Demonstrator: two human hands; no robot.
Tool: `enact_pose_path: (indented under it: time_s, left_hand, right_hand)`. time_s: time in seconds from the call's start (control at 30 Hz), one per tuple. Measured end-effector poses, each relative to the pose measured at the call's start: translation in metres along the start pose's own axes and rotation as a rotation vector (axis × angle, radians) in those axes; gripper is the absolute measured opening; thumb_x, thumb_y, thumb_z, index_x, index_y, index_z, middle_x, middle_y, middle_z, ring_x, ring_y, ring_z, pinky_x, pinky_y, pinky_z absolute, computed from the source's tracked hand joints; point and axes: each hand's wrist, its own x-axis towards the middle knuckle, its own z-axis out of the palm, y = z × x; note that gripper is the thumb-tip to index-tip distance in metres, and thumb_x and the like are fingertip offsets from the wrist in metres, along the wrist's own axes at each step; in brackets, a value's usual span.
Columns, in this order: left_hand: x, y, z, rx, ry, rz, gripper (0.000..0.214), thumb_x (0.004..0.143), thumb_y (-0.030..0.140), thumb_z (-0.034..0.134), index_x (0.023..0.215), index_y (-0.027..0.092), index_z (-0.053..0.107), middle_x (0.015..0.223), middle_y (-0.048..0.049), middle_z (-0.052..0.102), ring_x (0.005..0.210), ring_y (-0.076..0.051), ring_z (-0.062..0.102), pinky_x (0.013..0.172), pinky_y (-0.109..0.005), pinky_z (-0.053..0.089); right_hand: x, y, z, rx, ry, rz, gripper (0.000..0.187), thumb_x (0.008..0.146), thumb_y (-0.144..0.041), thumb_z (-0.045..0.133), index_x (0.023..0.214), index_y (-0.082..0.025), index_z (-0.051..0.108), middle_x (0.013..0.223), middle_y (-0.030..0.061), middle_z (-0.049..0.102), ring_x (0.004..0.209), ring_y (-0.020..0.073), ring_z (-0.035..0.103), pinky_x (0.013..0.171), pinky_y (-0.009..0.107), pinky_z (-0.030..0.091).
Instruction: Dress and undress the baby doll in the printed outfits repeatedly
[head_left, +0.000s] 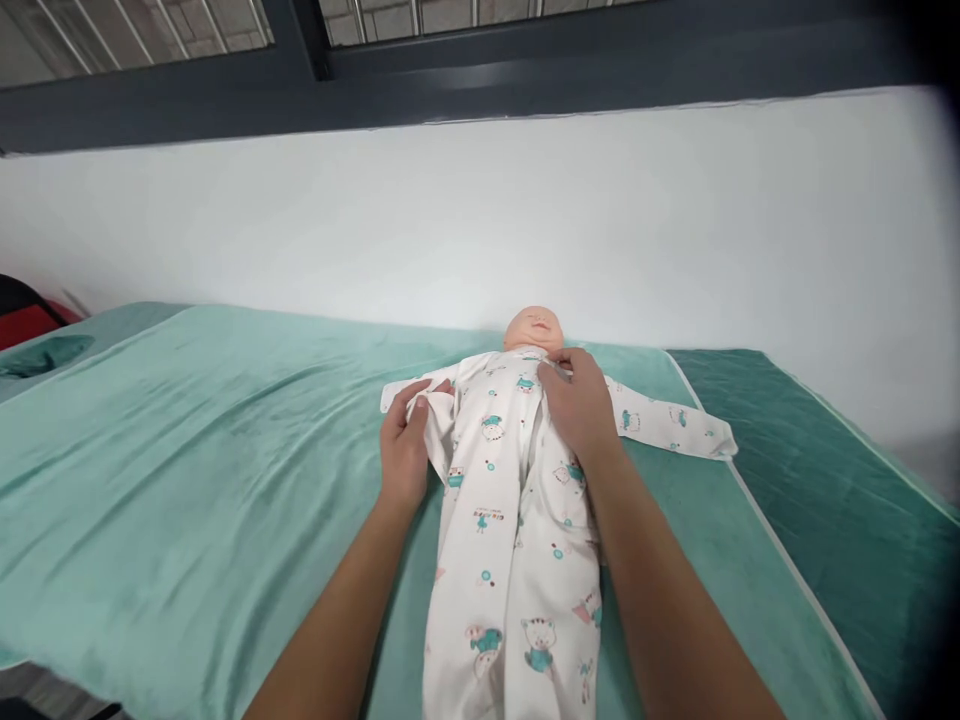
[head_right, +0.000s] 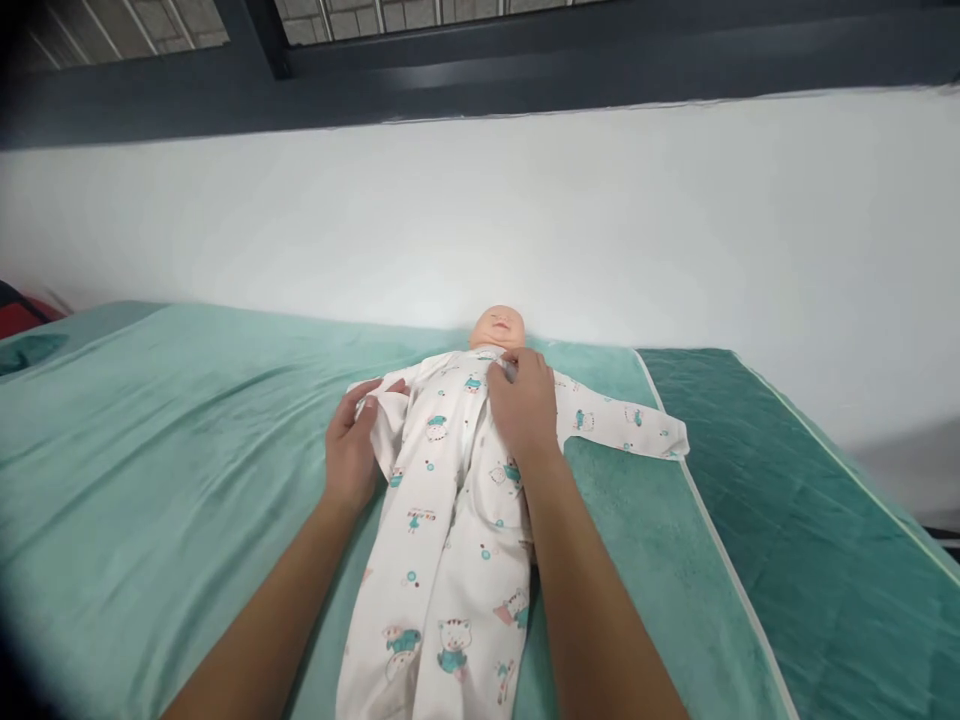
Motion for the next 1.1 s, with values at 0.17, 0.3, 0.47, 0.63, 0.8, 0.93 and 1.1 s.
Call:
enact_pose_path:
  time_s: [0.17, 0.3, 0.47, 0.63, 0.8, 0.93, 1.1]
  left_hand:
    - [-0.029, 0.026, 0.01, 0.013, -0.168, 0.264, 0.029, 0.101, 0.025, 0.042, 0.125, 0.028, 0.058, 0.127, -0.0052, 0.07, 0.126, -0.022, 0.061, 0.109, -0.046, 0.049]
    - [-0.043, 0.029, 0.01, 0.175, -0.58, 0.656, 0.048, 0.096, 0.006, 0.041, 0.137, 0.026, 0.054, 0.141, -0.0062, 0.06, 0.135, -0.021, 0.053, 0.117, -0.047, 0.042]
    - [-0.039, 0.026, 0.007, 0.192, -0.559, 0.696, 0.053, 0.092, 0.001, 0.044, 0.14, 0.024, 0.052, 0.138, -0.0071, 0.063, 0.135, -0.022, 0.053, 0.115, -0.048, 0.045]
    - [-0.041, 0.028, 0.006, 0.173, -0.566, 0.677, 0.051, 0.094, 0.004, 0.042, 0.139, 0.025, 0.053, 0.139, -0.0064, 0.062, 0.137, -0.021, 0.051, 0.114, -0.046, 0.046]
    - [-0.048, 0.032, 0.007, 0.067, -0.426, 0.474, 0.049, 0.101, 0.014, 0.038, 0.146, 0.032, 0.043, 0.142, -0.0028, 0.06, 0.136, -0.019, 0.052, 0.117, -0.045, 0.042]
    - [-0.052, 0.036, 0.011, -0.031, -0.388, 0.374, 0.048, 0.103, 0.02, 0.036, 0.149, 0.035, 0.034, 0.142, -0.0025, 0.06, 0.137, -0.02, 0.051, 0.12, -0.049, 0.036]
    - [-0.05, 0.04, 0.013, 0.002, -0.524, 0.464, 0.052, 0.103, 0.018, 0.036, 0.152, 0.032, 0.032, 0.145, -0.0037, 0.056, 0.139, -0.019, 0.049, 0.121, -0.045, 0.036]
  right_hand:
    - [0.003, 0.0, 0.0, 0.006, 0.007, 0.0, 0.021, 0.082, -0.031, 0.054, 0.099, -0.023, 0.061, 0.114, 0.0072, 0.063, 0.11, 0.0264, 0.053, 0.098, 0.043, 0.04]
    - [0.004, 0.005, 0.003, 0.013, 0.029, -0.07, 0.018, 0.082, -0.029, 0.053, 0.096, -0.023, 0.061, 0.11, 0.0071, 0.063, 0.107, 0.0257, 0.054, 0.098, 0.043, 0.04]
    - [0.001, 0.003, 0.002, -0.049, 0.04, -0.166, 0.022, 0.086, -0.026, 0.05, 0.104, -0.022, 0.062, 0.112, 0.0089, 0.063, 0.109, 0.0279, 0.054, 0.098, 0.046, 0.042]
    - [-0.006, -0.008, -0.001, -0.182, -0.133, -0.621, 0.049, 0.084, -0.005, 0.037, 0.122, -0.026, 0.061, 0.128, 0.0047, 0.063, 0.125, 0.0257, 0.049, 0.104, 0.044, 0.039]
    - [-0.01, -0.012, 0.003, -0.28, -0.238, -0.664, 0.05, 0.079, 0.0, 0.038, 0.11, -0.027, 0.067, 0.125, -0.0006, 0.068, 0.12, 0.024, 0.055, 0.1, 0.043, 0.041]
    - [-0.012, -0.014, 0.004, -0.263, -0.216, -0.639, 0.04, 0.086, -0.008, 0.043, 0.111, -0.027, 0.066, 0.121, 0.0006, 0.07, 0.116, 0.0246, 0.057, 0.099, 0.042, 0.04]
    - [-0.01, -0.013, 0.005, -0.21, -0.227, -0.643, 0.037, 0.083, -0.008, 0.047, 0.105, -0.028, 0.068, 0.116, -0.0009, 0.071, 0.114, 0.0235, 0.058, 0.1, 0.041, 0.041]
